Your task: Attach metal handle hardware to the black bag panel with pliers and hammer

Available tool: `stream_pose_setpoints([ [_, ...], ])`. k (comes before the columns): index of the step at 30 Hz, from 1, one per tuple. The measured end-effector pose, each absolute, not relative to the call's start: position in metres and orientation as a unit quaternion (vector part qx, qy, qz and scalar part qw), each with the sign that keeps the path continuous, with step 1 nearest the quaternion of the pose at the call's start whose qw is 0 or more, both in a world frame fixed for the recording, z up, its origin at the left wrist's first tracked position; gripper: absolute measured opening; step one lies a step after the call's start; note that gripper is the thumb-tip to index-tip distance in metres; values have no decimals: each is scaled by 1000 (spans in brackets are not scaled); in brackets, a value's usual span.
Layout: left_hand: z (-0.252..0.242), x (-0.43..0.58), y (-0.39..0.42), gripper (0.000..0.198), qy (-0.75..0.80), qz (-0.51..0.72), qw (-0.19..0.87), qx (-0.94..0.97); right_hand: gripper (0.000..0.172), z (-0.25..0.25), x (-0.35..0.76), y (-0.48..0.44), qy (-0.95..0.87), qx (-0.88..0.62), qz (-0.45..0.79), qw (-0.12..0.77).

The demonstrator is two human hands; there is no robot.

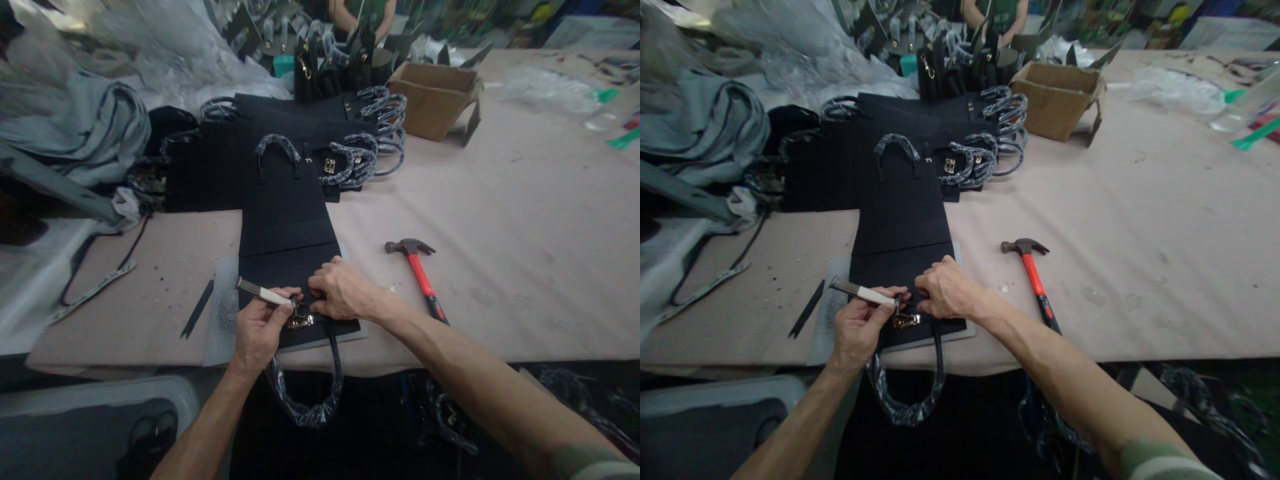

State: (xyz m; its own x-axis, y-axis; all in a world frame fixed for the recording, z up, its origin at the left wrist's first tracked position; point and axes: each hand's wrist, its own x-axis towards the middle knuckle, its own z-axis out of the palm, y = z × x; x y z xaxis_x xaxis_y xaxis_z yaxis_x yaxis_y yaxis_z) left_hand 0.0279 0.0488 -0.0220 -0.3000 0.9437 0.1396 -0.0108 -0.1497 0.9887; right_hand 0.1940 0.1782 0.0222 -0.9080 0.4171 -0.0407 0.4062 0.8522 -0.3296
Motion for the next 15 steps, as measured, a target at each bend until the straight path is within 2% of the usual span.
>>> stream_pose_setpoints([
  [8, -24, 26, 47, 20, 509, 616, 400, 448, 21, 20, 194, 180, -965, -196, 173, 15],
  [15, -23, 27, 48, 17, 502, 617, 404, 452, 17, 14, 197, 183, -954, -195, 222, 55],
])
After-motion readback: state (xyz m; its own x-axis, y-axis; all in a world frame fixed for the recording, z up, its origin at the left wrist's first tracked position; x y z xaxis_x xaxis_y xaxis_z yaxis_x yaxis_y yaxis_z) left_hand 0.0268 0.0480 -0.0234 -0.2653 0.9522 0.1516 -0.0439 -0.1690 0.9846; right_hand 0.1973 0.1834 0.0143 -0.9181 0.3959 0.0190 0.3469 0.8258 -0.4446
